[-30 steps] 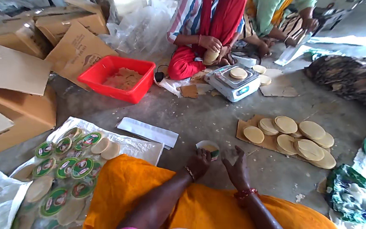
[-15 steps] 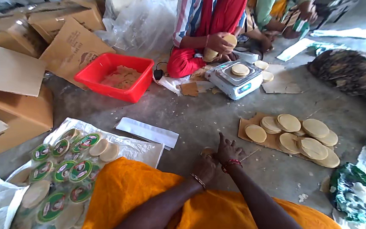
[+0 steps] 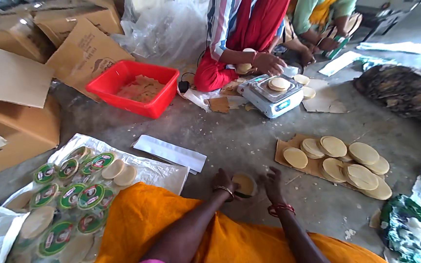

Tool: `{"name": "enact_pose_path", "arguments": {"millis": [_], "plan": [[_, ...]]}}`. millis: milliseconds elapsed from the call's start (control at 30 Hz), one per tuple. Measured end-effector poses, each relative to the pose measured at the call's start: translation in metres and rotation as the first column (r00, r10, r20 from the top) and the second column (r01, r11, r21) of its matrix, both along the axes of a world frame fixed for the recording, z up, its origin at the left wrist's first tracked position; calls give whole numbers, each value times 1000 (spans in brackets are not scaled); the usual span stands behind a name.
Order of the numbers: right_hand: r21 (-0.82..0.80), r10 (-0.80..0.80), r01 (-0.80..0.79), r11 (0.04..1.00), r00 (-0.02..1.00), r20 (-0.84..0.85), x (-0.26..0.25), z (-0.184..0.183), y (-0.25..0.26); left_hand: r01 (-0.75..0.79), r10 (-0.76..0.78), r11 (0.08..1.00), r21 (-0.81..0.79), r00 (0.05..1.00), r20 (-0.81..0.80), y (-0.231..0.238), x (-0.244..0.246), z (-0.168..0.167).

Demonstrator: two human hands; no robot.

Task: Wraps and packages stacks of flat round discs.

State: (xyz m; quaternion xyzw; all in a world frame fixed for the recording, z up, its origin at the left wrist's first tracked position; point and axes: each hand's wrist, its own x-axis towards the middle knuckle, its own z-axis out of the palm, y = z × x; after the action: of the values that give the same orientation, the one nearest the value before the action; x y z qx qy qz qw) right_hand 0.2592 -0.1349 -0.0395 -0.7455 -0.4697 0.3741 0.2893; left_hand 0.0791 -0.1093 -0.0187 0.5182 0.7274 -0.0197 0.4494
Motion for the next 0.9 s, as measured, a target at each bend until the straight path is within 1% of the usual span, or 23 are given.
{"name": "enact_pose_path", "arguments": {"millis": [33, 67, 100, 133, 333, 400, 433, 567, 633, 667, 733, 800, 867, 900], "plan": [[-72, -92, 84, 994, 989, -117, 4, -5, -8, -9, 9, 1000, -3, 1000, 18, -1, 0, 1], [-167, -168, 136, 977, 965, -200, 4, -9, -17, -7, 7, 1000, -7, 999, 31, -2, 0, 3], [-242, -222, 160, 957, 941, -256, 2, -12, -24, -4, 4, 1000, -3, 999, 43, -3, 1, 3], [-273, -255, 174, 946, 921, -294, -1, -13, -26, 1, -1, 1000, 1, 998, 58, -2, 2, 3], [-272, -302, 213, 938, 890, -343, -12, -22, -20, 46, -47, 999, 9, 998, 46, 0, 3, 1], [-239, -278, 211, 948, 914, -295, -14, -20, -17, 58, -58, 998, 3, 998, 36, 1, 4, 1], [-198, -251, 204, 959, 934, -254, -14, -22, -15, 61, -61, 998, 5, 998, 31, 1, 5, 0], [37, -123, 131, 991, 979, -161, -17, -39, -5, 66, -66, 998, 23, 998, -3, -1, 5, 1], [140, -78, 97, 985, 988, -134, -22, -46, -2, 56, -56, 998, -1, 998, -10, -3, 4, 4], [166, -46, 59, 984, 996, -79, -23, -44, -2, 51, -51, 998, -27, 999, -5, -3, 4, 6], [170, 58, -80, 982, 990, 128, -31, -25, -10, 41, -40, 998, -40, 999, 18, -6, 5, 7], [137, 163, -216, 967, 932, 323, -41, -14, -20, 43, -43, 999, 15, 998, 48, -7, 6, 5], [23, 284, -323, 946, 862, 420, -48, -11, -32, 48, -61, 989, 141, 994, 86, 3, 4, -1], [-35, 339, -361, 932, 832, 438, -52, -9, -37, 66, -86, 981, 184, 991, 98, 10, 3, -1]]}}
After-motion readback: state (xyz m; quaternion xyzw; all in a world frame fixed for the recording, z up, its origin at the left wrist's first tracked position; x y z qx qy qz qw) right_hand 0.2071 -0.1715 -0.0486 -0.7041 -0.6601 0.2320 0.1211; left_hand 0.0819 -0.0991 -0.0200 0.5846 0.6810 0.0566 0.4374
